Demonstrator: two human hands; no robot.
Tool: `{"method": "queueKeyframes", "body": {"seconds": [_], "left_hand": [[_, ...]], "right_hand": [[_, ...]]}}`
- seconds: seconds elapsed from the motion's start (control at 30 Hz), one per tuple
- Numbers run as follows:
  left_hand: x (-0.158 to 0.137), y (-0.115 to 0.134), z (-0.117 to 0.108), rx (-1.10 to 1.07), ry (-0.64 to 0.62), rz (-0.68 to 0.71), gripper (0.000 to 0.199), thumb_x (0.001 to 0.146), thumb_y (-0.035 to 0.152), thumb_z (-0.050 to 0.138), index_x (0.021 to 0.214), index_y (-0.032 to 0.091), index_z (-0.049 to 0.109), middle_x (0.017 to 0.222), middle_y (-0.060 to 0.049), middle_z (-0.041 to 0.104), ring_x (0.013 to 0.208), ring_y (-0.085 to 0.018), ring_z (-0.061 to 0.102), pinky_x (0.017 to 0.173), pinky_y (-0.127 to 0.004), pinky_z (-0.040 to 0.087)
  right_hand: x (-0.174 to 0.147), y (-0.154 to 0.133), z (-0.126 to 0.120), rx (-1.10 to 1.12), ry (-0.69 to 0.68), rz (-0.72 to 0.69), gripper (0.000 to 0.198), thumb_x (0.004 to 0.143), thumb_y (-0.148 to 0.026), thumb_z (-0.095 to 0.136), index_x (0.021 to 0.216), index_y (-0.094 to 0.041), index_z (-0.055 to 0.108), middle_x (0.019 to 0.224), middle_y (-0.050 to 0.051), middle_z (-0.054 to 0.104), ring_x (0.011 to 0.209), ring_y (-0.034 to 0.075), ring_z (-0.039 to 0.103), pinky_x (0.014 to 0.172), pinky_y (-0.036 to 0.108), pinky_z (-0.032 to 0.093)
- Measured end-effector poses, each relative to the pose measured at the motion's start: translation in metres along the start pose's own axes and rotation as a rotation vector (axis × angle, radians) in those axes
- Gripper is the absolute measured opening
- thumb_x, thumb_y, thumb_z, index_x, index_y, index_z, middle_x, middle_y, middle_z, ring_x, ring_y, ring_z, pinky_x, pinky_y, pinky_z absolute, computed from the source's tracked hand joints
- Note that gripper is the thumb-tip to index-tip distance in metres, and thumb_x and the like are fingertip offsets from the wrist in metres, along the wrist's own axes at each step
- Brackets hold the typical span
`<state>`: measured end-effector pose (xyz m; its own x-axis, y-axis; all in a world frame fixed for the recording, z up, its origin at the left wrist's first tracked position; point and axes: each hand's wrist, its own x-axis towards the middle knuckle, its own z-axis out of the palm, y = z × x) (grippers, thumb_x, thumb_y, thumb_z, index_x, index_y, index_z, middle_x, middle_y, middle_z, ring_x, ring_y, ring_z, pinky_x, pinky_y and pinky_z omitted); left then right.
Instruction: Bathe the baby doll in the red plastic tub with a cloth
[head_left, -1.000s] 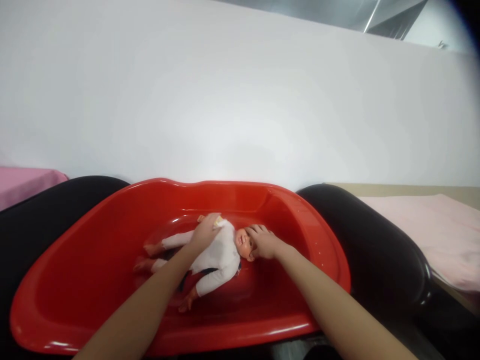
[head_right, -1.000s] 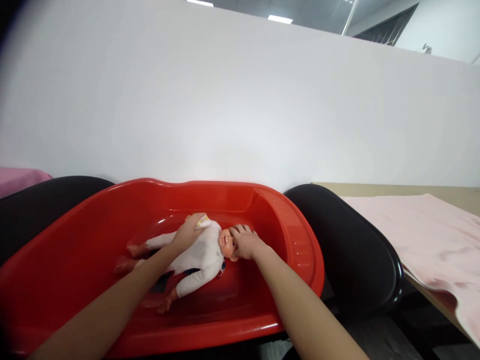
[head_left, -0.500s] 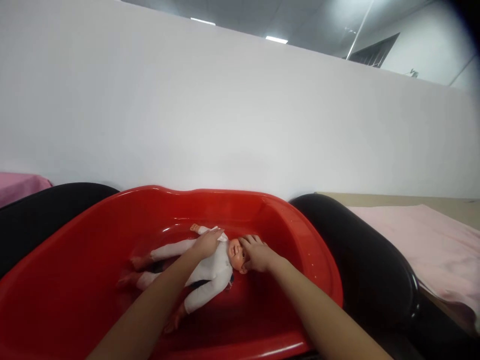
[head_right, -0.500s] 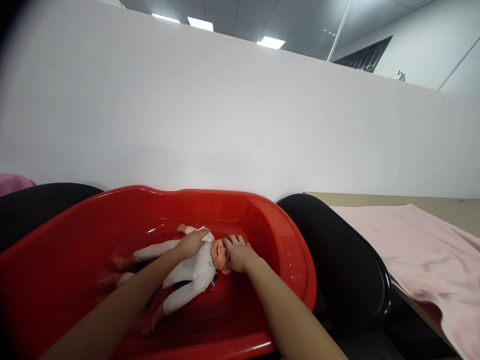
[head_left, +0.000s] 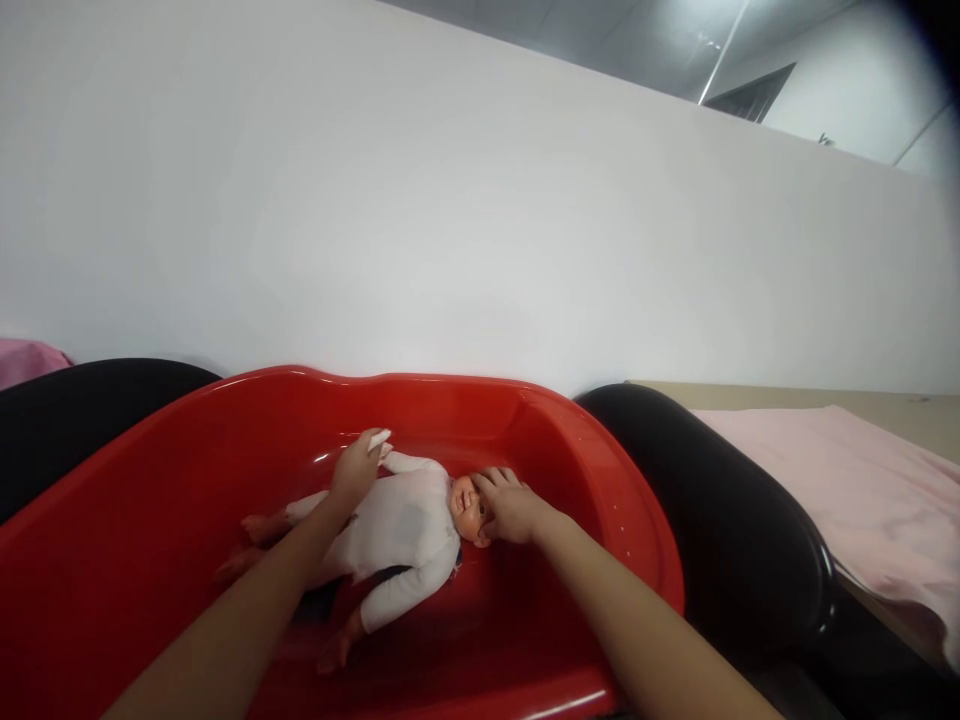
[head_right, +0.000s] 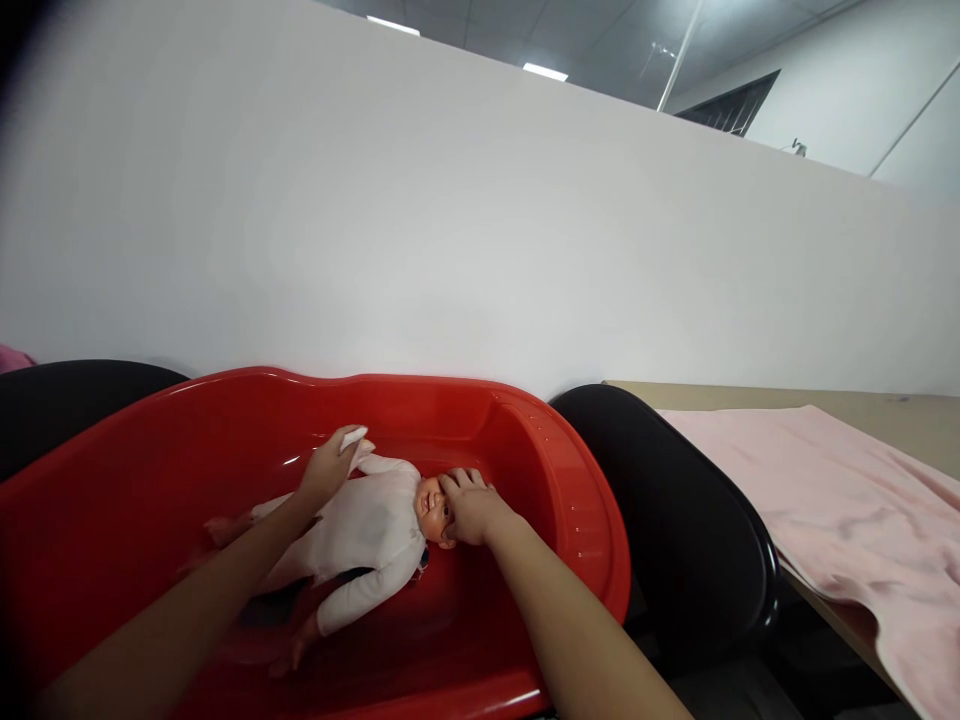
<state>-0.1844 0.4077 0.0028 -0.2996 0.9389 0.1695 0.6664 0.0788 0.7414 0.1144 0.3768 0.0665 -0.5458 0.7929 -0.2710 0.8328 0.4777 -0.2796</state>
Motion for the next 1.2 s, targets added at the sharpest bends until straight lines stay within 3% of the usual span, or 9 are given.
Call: {"method": "queueKeyframes", "body": {"seconds": [0.1, 0.17, 0.27, 0.33, 0.4, 0.67, 0.97, 1.1, 1.2], "left_hand": [[-0.008, 0.036, 0.015, -0.226, -0.104, 0.078, 0.043, 0.092, 0.037, 0.045, 0.132, 0.022, 0.053, 0.131, -0.006, 0.062, 0.119, -0.020, 0.058, 0.102, -0.033, 0.044], [-0.018, 0.048, 0.029, -0.210, -0.278, 0.145, 0.050, 0.089, 0.036, 0.049, 0.136, 0.020, 0.051, 0.134, -0.007, 0.059, 0.121, -0.021, 0.056, 0.104, -0.033, 0.043], [-0.032, 0.045, 0.048, -0.037, -0.480, 0.394, 0.045, 0.090, 0.034, 0.047, 0.131, 0.021, 0.058, 0.136, -0.006, 0.058, 0.126, -0.021, 0.053, 0.109, -0.031, 0.038], [-0.036, 0.036, 0.056, 0.086, -0.492, 0.517, 0.041, 0.092, 0.032, 0.043, 0.127, 0.023, 0.062, 0.137, -0.005, 0.057, 0.129, -0.022, 0.050, 0.112, -0.031, 0.034], [-0.034, 0.028, 0.060, 0.172, -0.476, 0.544, 0.043, 0.093, 0.029, 0.040, 0.129, 0.020, 0.062, 0.138, -0.007, 0.056, 0.130, -0.024, 0.049, 0.113, -0.035, 0.033], [-0.010, 0.006, 0.063, 0.222, -0.407, 0.467, 0.047, 0.093, 0.024, 0.037, 0.137, 0.017, 0.055, 0.142, -0.010, 0.052, 0.136, -0.021, 0.042, 0.113, -0.035, 0.032], [0.002, -0.034, 0.026, 0.327, -0.296, 0.199, 0.051, 0.090, 0.019, 0.039, 0.140, 0.023, 0.049, 0.150, -0.010, 0.042, 0.137, -0.027, 0.039, 0.108, -0.043, 0.035], [0.001, -0.025, 0.010, 0.352, -0.225, 0.064, 0.046, 0.092, 0.019, 0.033, 0.133, 0.020, 0.053, 0.131, -0.016, 0.059, 0.113, -0.030, 0.059, 0.089, -0.041, 0.045], [0.000, 0.001, -0.001, 0.311, -0.161, 0.067, 0.037, 0.094, 0.027, 0.035, 0.123, 0.019, 0.057, 0.107, -0.014, 0.068, 0.095, -0.029, 0.064, 0.076, -0.036, 0.046]], "right_hand": [[0.000, 0.000, -0.001, 0.003, -0.012, 0.008, 0.095, 0.061, -0.038, 0.078, 0.145, -0.027, 0.036, 0.149, 0.011, 0.036, 0.134, 0.034, 0.031, 0.097, 0.049, 0.041], [0.000, 0.000, 0.000, 0.003, -0.008, 0.008, 0.095, 0.061, -0.039, 0.079, 0.145, -0.027, 0.036, 0.149, 0.011, 0.036, 0.133, 0.034, 0.032, 0.097, 0.049, 0.041], [0.001, 0.001, 0.001, -0.002, 0.001, 0.002, 0.097, 0.061, -0.038, 0.079, 0.146, -0.026, 0.035, 0.149, 0.012, 0.036, 0.134, 0.034, 0.031, 0.097, 0.049, 0.041], [0.001, 0.001, 0.001, -0.006, 0.001, -0.002, 0.097, 0.061, -0.038, 0.079, 0.146, -0.026, 0.035, 0.150, 0.012, 0.035, 0.134, 0.033, 0.031, 0.097, 0.049, 0.041], [0.000, 0.001, 0.001, -0.005, -0.001, -0.007, 0.097, 0.061, -0.038, 0.078, 0.146, -0.025, 0.035, 0.150, 0.012, 0.035, 0.134, 0.033, 0.031, 0.097, 0.049, 0.041], [0.000, 0.001, 0.001, -0.001, -0.007, 0.002, 0.095, 0.064, -0.040, 0.076, 0.148, -0.025, 0.033, 0.151, 0.011, 0.033, 0.135, 0.033, 0.029, 0.101, 0.048, 0.038], [0.000, -0.002, -0.001, 0.014, -0.017, 0.023, 0.093, 0.063, -0.040, 0.076, 0.145, -0.027, 0.035, 0.148, 0.010, 0.036, 0.133, 0.032, 0.030, 0.099, 0.044, 0.039], [0.001, -0.001, 0.000, 0.003, -0.013, 0.017, 0.093, 0.064, -0.041, 0.076, 0.146, -0.028, 0.034, 0.150, 0.011, 0.034, 0.134, 0.033, 0.029, 0.097, 0.046, 0.040], [0.000, -0.001, 0.000, 0.002, -0.009, 0.013, 0.094, 0.063, -0.040, 0.076, 0.146, -0.028, 0.035, 0.149, 0.011, 0.035, 0.134, 0.034, 0.030, 0.096, 0.048, 0.040]]}}
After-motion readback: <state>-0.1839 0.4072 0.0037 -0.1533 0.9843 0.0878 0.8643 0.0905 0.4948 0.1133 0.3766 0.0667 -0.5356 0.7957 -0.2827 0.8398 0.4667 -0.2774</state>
